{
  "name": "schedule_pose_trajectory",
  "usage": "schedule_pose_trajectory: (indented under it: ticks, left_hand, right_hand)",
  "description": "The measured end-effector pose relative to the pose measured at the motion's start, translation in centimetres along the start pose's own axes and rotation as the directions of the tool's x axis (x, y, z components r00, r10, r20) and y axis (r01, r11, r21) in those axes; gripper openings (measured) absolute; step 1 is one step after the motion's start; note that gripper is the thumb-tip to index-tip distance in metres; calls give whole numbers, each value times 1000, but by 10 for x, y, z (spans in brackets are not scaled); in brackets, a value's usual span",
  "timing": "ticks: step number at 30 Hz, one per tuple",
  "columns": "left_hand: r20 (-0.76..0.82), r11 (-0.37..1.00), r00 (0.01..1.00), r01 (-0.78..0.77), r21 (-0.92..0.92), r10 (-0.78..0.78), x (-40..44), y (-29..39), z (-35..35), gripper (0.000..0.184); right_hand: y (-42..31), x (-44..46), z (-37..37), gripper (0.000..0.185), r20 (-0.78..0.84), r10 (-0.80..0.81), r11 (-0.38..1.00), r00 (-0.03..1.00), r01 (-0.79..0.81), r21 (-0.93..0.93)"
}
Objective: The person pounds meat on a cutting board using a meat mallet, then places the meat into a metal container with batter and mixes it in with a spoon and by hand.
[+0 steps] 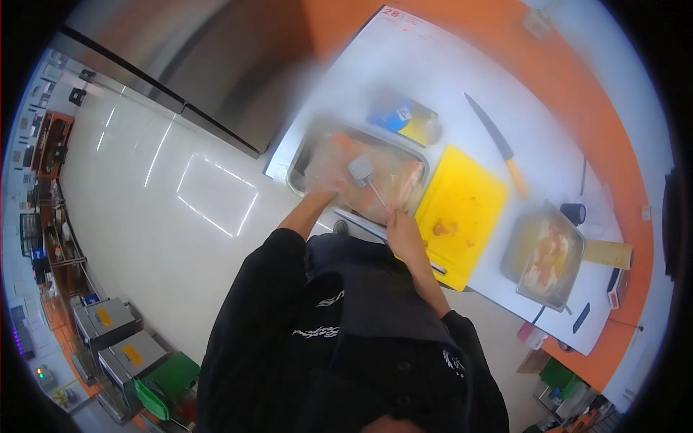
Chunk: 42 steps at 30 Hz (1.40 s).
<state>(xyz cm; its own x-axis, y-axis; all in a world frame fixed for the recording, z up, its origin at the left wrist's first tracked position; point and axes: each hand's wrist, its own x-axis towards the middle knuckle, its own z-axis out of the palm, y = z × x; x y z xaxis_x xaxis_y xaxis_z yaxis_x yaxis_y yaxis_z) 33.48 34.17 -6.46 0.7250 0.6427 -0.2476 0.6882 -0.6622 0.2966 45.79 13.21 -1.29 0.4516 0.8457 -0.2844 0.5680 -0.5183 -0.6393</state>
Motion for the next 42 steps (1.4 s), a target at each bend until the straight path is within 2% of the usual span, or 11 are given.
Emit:
schedule_pose_trajectory:
  ticks: [3, 14, 16, 19, 22, 25, 28, 31, 34, 37, 42]
  left_hand:
    - [-8, 998, 999, -49, -25, 49, 2, -3, -4, 31]
    - [135, 934, 947, -250, -257, 291, -40, 7, -84, 33]
    - [184, 927, 940, -225, -301, 288, -67, 14, -126, 34]
    - [236, 950, 970, 24, -310, 53, -85, 20, -172, 34]
    - [132, 636, 968, 241, -733, -215, -97, 14, -171, 28]
    - [64, 38, 945, 80, -996, -321, -95, 15, -158, 27]
    - [-55, -163, 972, -94, -982, -227, -87, 43, -154, 32]
    - [-92, -150, 990, -107, -983, -102, -70, 90, -147, 37]
    - [-33, 190, 980, 5, -982, -196, -64, 164, -138, 36]
    - [-50, 357, 998, -32, -934, -42, -25, 188, -69, 33]
    - [258, 215, 962, 235, -948, 85, 5, 270, -2, 41]
  right_hand:
    - [-27, 1, 0, 48, 10, 131, 982, 991, -129, -139]
    - [-40, 10, -4, 26, -18, 21, 972, 1000, -24, -233]
    - [-36, 13, -1, 23, -2, 11, 967, 1000, -12, -253]
    - [-31, 18, 1, 24, 18, 1, 969, 1000, 4, -248]
    - [-31, 22, -3, 29, 94, 59, 976, 994, -37, -214]
    - [-10, 29, 3, 36, 171, 49, 990, 984, -26, -136]
    - [7, 24, -8, 42, 108, -62, 995, 992, 52, 87]
    - [21, -4, -43, 45, -42, -129, 922, 991, 135, 362]
    - [58, -38, -79, 47, -60, 21, 866, 998, 12, 500]
    - [99, -77, -116, 49, -44, 263, 778, 964, -185, 601]
    - [174, -129, -139, 52, -100, 498, 652, 861, -296, 698]
